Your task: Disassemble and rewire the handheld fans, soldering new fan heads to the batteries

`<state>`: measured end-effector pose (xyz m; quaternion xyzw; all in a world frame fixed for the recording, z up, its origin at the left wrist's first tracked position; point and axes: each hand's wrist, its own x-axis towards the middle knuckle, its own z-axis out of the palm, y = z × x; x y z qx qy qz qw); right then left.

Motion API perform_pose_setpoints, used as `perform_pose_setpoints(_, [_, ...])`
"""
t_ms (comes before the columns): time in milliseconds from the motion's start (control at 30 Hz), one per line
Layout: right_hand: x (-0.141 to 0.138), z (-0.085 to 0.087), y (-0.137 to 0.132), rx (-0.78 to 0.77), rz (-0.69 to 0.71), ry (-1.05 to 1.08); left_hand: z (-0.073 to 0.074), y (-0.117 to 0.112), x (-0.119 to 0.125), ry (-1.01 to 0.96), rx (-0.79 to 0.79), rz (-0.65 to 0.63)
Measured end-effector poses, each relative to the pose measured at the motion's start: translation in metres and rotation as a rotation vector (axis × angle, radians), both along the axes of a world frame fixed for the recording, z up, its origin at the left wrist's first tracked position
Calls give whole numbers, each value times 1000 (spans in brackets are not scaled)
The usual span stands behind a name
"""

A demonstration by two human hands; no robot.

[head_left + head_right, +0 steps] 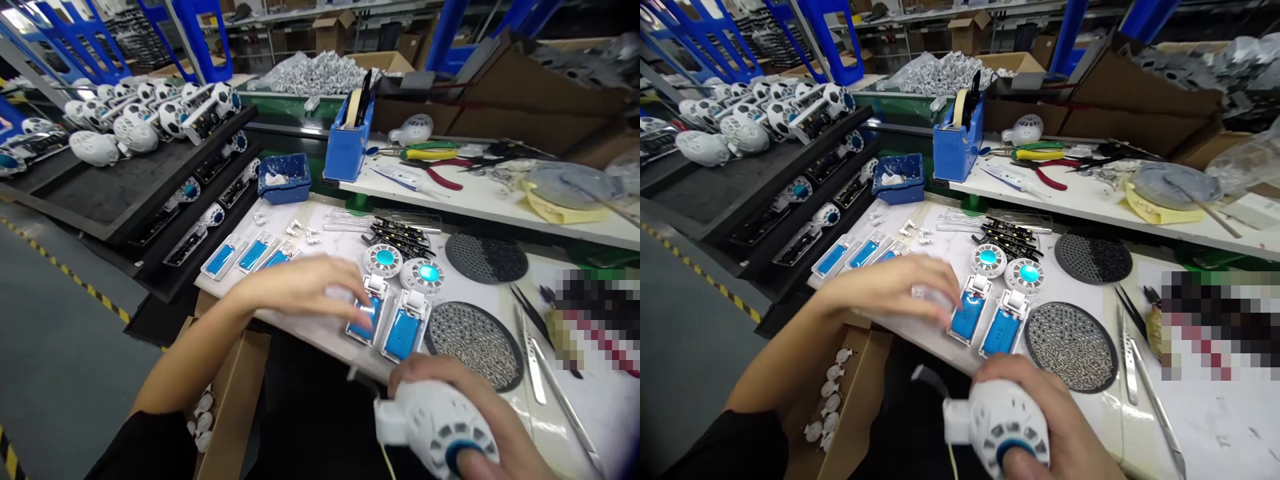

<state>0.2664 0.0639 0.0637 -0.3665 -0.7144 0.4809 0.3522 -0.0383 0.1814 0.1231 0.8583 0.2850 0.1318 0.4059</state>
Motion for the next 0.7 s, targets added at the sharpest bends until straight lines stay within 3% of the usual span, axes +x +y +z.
perform_pose_setpoints(67, [5, -8, 1, -116, -125, 82, -5, 20, -11, 351, 368, 324])
perform_pose_setpoints(133, [9, -15, 6, -170, -258, 159, -17, 38, -19, 644, 547, 517])
perform_pose_setpoints(267, [9, -15, 14, -159, -369, 205, -36, 61, -24, 757, 529, 501])
perform_pose_setpoints(367, [5, -8, 16, -174, -404, 231, -36, 62, -23, 753, 521, 474])
perform_pose_setpoints(500, [0, -7, 13, -234, -421, 257, -23, 27, -20, 568, 550, 468])
perform_pose_setpoints(600, [-2, -10, 10, -252, -392, 238, -17, -24, -13, 225, 568, 443])
perform_pose_setpoints(700, [-7, -10, 9, -247, -350, 205, -16, -75, -4, -6, 641, 328])
